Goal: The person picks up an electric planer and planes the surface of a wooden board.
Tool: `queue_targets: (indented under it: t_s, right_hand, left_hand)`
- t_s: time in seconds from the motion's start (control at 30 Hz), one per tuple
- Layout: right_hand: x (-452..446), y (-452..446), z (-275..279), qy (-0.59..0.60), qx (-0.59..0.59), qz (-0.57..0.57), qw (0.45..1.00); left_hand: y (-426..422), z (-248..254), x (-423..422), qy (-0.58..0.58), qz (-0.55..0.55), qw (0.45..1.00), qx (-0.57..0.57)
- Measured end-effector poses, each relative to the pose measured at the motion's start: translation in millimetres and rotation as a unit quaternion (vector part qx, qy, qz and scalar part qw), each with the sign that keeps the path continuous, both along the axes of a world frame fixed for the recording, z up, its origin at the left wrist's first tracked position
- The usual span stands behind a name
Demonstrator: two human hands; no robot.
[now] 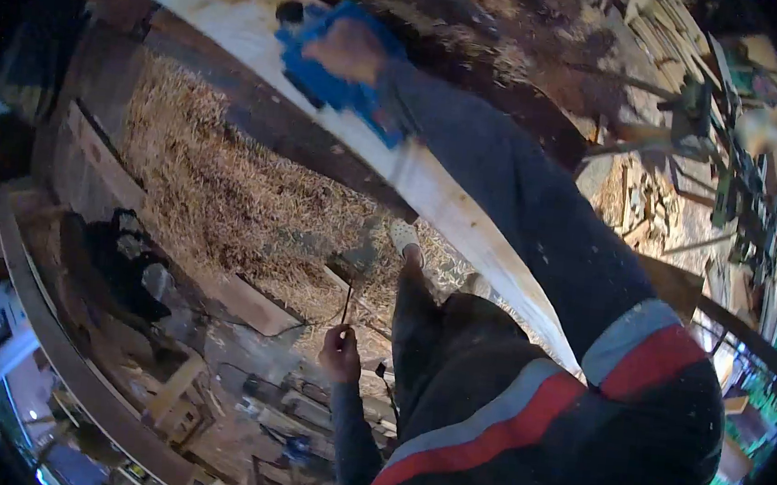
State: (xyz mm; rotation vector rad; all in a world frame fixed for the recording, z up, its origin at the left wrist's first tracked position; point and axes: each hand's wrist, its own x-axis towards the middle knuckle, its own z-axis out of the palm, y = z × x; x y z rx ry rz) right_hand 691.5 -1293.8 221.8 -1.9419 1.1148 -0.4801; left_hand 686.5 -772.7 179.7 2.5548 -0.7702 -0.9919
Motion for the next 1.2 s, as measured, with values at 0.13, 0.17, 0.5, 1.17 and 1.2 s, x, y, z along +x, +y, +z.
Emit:
queue_targets:
  t_s: [0.13,0.17,0.5,1.17,1.2]
  right_hand:
    - [106.0,-76.9,-16.2,-0.109,0.134,0.016,0.985]
    - [126.7,-91.0,-23.7,-0.151,0.232,0.009,0.961]
    - [-82.9,62.8,2.3,0.045,0.083,0.005,0.996]
    - [-723.0,578.4,63.8,0.186,0.205,-0.254,0.927]
    - [-733.1,587.1,63.7,0.186,0.208,-0.279,0.919]
  left_hand:
    - [-2.1,21.2,-14.2,0.006,0.126,0.978,-0.166]
    - [0.3,19.5,-23.3,0.027,0.181,0.966,-0.184]
    - [51.7,-31.2,-43.3,0.173,-0.118,0.978,-0.002]
    - [-76.0,27.4,-530.6,0.291,-0.568,0.651,-0.411]
    - [-69.1,21.8,-544.0,0.292,-0.573,0.649,-0.407]
